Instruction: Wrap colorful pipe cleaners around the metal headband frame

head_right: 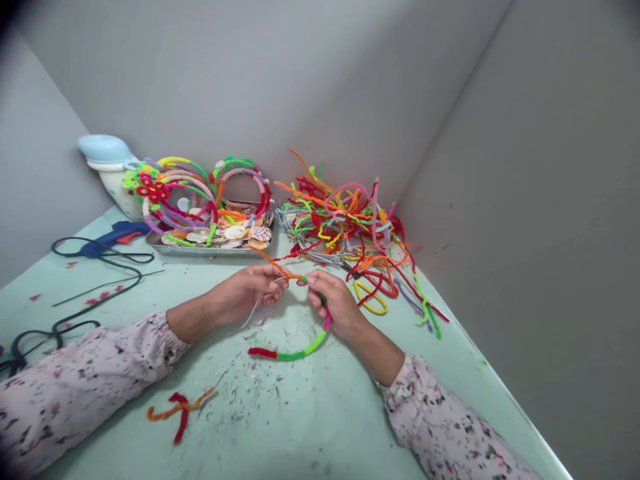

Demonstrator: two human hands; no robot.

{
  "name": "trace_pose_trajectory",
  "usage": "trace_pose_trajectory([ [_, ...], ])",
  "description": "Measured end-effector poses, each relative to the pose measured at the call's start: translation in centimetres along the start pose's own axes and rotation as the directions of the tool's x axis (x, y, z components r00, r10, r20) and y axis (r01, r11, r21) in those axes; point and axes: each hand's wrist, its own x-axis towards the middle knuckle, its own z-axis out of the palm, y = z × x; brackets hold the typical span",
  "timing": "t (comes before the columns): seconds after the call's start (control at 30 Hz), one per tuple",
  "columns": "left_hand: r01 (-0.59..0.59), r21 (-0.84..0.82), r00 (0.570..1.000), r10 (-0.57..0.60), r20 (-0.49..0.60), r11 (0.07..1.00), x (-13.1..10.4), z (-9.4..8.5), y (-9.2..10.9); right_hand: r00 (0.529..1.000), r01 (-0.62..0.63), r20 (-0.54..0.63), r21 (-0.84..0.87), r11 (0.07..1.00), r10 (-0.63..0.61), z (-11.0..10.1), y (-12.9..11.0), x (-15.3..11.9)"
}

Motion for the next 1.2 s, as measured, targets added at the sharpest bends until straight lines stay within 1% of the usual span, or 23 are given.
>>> trace_pose_trajectory([
  [0.07, 0.068, -0.127, 0.997, -0.064, 0.038, 0.99, -0.1, -0.1, 0.1, 0.999, -0.006, 0.033, 0.032, 0.999, 0.005, -0.3, 0.0, 0.1],
  [0.1, 0.102, -0.163, 0.994, -0.096, 0.047, 0.981, -0.1, -0.2, 0.0, 0.999, -0.009, 0.044, 0.039, 0.999, 0.007, -0.5, 0.0, 0.1],
  [0.2, 0.166, -0.208, 0.986, -0.16, 0.045, 0.964, 0.0, 0.0, -0.4, 0.997, -0.012, 0.078, -0.004, 1.0, 0.012, -0.7, 0.0, 0.1],
  [0.27, 0.185, -0.208, 0.983, -0.181, 0.037, 0.961, 0.1, 0.2, -0.7, 0.995, -0.01, 0.1, -0.055, 0.998, 0.016, -0.6, 0.2, 0.0],
  [0.4, 0.172, -0.113, 0.985, -0.168, 0.05, 0.979, 0.1, 0.4, -1.0, 0.995, 0.014, 0.104, -0.09, 0.996, -0.004, -0.3, 0.4, 0.0],
  [0.5, 0.147, -0.074, 0.986, -0.14, 0.087, 0.986, 0.0, 0.4, -1.1, 0.993, 0.095, 0.085, -0.127, 0.987, -0.084, 0.0, 0.4, -0.1],
  [0.63, 0.124, -0.029, 0.987, -0.12, 0.104, 0.992, 0.0, 0.4, -1.2, 0.984, 0.176, 0.05, -0.308, 0.935, -0.169, 0.4, 0.2, -0.4],
  [0.7, 0.126, -0.031, 0.988, -0.123, 0.091, 0.992, 0.0, 0.5, -1.3, 0.98, 0.192, 0.029, -0.385, 0.903, -0.196, 0.5, 0.1, -0.5],
  [0.8, 0.14, -0.09, 0.988, -0.133, 0.084, 0.986, 0.0, 0.6, -1.5, 0.978, 0.195, 0.018, -0.418, 0.887, -0.206, 0.6, 0.1, -0.5],
  [0.9, 0.135, -0.132, 0.989, -0.126, 0.074, 0.982, 0.0, 0.5, -1.6, 0.986, 0.163, 0.02, -0.336, 0.928, -0.166, 0.4, 0.2, -0.3],
  [1.0, 0.087, -0.169, 0.996, -0.083, 0.03, 0.982, 0.2, 0.5, -1.7, 0.995, 0.103, 0.0, -0.154, 0.983, -0.104, 0.2, 0.3, 0.0],
  [1.1, -0.024, -0.114, 0.997, 0.015, -0.078, 0.993, 0.3, 0.6, -1.8, 0.997, 0.049, -0.061, -0.016, 0.999, -0.049, 0.2, 0.3, 0.3],
  [1.17, -0.094, -0.044, 0.984, 0.086, -0.153, 0.995, 0.4, 0.6, -2.0, 0.996, 0.023, -0.087, 0.012, 1.0, -0.022, 0.3, 0.1, 0.3],
  [1.2, -0.118, -0.034, 0.978, 0.11, -0.177, 0.992, 0.4, 0.5, -2.0, 0.996, 0.012, -0.09, 0.013, 1.0, -0.011, 0.4, -0.1, 0.3],
])
